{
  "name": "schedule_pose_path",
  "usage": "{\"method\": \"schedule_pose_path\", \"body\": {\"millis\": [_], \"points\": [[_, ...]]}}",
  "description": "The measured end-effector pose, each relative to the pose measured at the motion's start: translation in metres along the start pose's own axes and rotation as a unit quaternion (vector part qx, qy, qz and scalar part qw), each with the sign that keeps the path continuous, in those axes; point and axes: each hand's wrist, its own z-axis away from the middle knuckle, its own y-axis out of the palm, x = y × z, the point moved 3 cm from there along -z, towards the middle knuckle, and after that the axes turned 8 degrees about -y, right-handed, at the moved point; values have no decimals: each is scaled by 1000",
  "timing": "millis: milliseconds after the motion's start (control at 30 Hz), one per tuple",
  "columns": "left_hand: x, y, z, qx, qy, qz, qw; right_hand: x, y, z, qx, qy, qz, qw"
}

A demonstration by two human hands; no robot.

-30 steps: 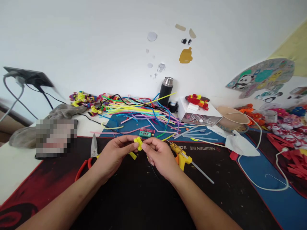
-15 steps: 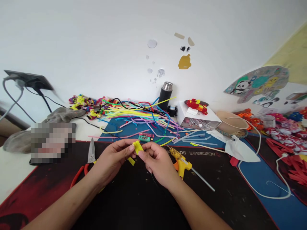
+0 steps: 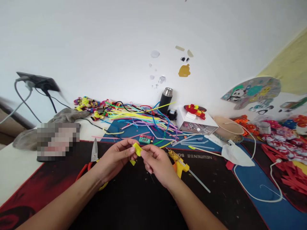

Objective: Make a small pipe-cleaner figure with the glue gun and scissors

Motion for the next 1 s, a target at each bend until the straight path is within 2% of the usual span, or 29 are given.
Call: {"method": "schedule_pose_path", "body": {"millis": [167,300,700,1000], "points": [[-4,5,1,-24,26,-20,999,0,2,0,-8,-19,6,1000],[-2,6,1,-21,21,-40,999,-2,-1,-1,-9,-4,17,1000],[5,1,-3,-13,21,7,1000,-3,1,0,-7,12,-10,1000],[-3,5,2,-35,41,-60,997,-3,0,0,-8,4,8,1000]]}}
